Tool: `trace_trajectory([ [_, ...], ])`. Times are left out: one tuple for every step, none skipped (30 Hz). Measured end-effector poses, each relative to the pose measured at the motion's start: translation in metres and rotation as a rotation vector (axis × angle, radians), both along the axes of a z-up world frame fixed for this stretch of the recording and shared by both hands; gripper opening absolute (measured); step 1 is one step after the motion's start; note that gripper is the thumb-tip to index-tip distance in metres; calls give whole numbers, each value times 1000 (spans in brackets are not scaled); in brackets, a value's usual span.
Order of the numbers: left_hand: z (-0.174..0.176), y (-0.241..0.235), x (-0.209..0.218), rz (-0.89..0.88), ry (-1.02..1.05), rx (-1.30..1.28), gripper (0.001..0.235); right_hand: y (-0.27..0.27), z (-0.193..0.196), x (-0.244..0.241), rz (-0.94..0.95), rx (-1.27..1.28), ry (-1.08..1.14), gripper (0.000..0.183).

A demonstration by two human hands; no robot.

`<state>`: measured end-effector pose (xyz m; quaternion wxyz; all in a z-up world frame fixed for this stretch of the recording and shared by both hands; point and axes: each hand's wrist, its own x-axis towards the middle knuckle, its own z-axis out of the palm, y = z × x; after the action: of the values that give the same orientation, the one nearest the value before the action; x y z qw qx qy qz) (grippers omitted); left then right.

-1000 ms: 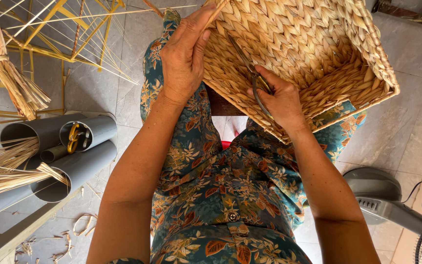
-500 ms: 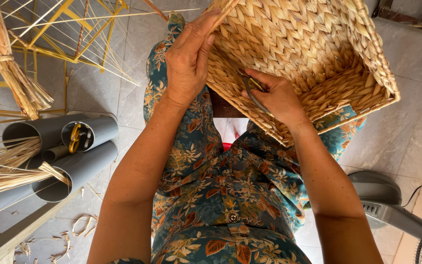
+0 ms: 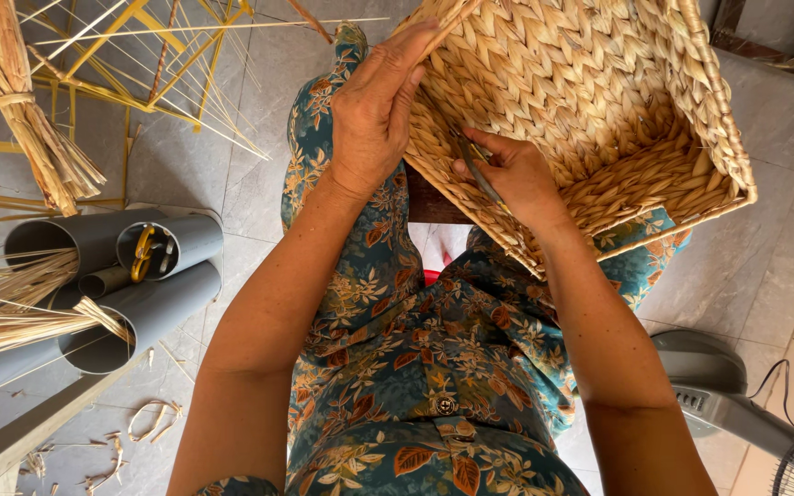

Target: The person weaves a rectangular basket using dried palm leaves, tucking and securing the edges by hand. They then use scissors to trim excess material from the basket's rim and place the finished basket on the floor.

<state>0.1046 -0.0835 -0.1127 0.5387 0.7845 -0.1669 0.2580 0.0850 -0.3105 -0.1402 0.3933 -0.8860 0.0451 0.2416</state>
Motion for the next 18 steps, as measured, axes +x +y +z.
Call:
trace_trajectory([
  [1, 1, -2, -4, -6, 4, 31, -2, 1, -1, -26, 126, 65, 59],
  [3, 2, -4, -12, -12, 8, 31, -6, 4, -1, -56, 250, 128, 61],
  [4, 3, -6, -20, -19, 11, 31, -13, 7, -2, -86, 375, 192, 62],
  [6, 4, -7, -35, -16, 11, 31, -21, 10, -3, -117, 417, 171, 64],
  [7, 5, -8, -51, -14, 11, 31, -32, 14, -7, -148, 459, 150, 65],
  [8, 7, -10, -63, -7, 11, 32, -42, 17, -12, -177, 501, 134, 67],
  [9, 9, -10, -75, -18, 10, 30, -50, 18, -19, -212, 497, 93, 66],
  [8, 10, -10, -88, -29, 8, 29, -57, 18, -27, -248, 492, 53, 66],
  [8, 10, -11, -101, -39, 6, 28, -62, 17, -37, -285, 487, 13, 65],
  [9, 10, -11, -105, -34, -3, 27, -65, 15, -47, -259, 478, -3, 66],
  [10, 9, -10, -109, -29, -11, 27, -67, 13, -58, -233, 469, -20, 66],
  [10, 8, -9, -116, -25, -19, 26, -68, 11, -67, -209, 461, -39, 67],
  [11, 6, -8, -123, -38, -26, 25, -68, 7, -73, -185, 507, -31, 67],
  [11, 5, -8, -130, -48, -33, 24, -66, 2, -79, -160, 552, -21, 67],
  [11, 4, -9, -137, -59, -40, 24, -65, -3, -83, -135, 598, -11, 67],
  [9, 3, -11, -134, -64, -29, 23, -66, -6, -87, -154, 532, 20, 66],
  [8, 3, -13, -131, -69, -19, 22, -66, -11, -90, -173, 466, 53, 65],
  [7, 4, -15, -127, -79, -8, 22, -66, -14, -91, -189, 402, 82, 64],
])
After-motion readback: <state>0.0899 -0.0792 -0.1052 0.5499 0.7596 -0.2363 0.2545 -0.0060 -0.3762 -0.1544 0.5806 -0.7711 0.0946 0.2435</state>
